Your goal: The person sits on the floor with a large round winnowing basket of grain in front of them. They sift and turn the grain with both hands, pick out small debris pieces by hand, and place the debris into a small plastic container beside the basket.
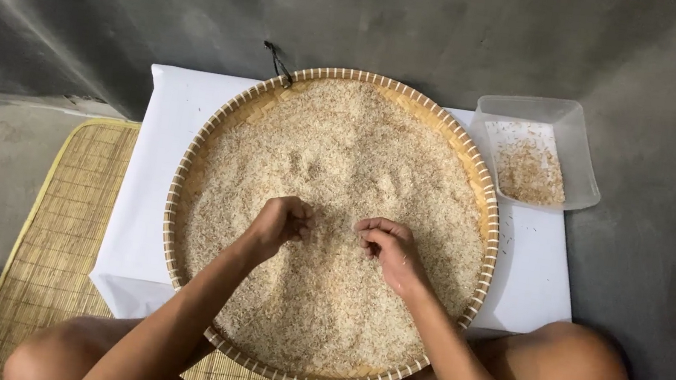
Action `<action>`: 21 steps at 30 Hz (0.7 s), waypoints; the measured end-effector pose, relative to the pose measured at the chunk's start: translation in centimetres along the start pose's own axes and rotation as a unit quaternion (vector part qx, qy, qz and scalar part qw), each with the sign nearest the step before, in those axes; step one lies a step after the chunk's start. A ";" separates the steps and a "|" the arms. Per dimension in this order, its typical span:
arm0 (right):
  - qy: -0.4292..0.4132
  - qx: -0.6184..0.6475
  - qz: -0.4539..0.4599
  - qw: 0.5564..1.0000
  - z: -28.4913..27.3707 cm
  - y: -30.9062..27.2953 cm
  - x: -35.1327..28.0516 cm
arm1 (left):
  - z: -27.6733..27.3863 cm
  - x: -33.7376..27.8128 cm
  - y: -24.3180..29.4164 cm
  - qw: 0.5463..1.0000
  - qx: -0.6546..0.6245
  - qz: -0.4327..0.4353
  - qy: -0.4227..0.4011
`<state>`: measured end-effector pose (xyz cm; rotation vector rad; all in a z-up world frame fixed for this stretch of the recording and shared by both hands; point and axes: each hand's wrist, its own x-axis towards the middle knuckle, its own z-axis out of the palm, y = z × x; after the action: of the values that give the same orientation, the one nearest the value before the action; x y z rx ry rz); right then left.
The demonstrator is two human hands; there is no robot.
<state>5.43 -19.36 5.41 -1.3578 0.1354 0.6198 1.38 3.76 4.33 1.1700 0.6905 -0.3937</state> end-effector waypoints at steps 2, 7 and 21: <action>-0.001 -0.010 -0.004 1.000 0.5 -0.5 -0.6 | -1.8 1.9 -1.4 0.989 0.140 0.036 0.024; -0.006 -0.037 -0.009 0.999 1.1 -0.8 -1.4 | -2.3 0.2 -1.6 0.825 0.552 0.104 0.054; -0.014 -0.115 -0.032 0.993 1.0 -1.8 -2.2 | -1.3 -1.2 -0.8 0.951 0.290 0.090 0.051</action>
<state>4.17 -19.35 8.14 -1.5694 -0.0033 0.6153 -0.37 4.59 4.26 1.8079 0.5623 -0.3950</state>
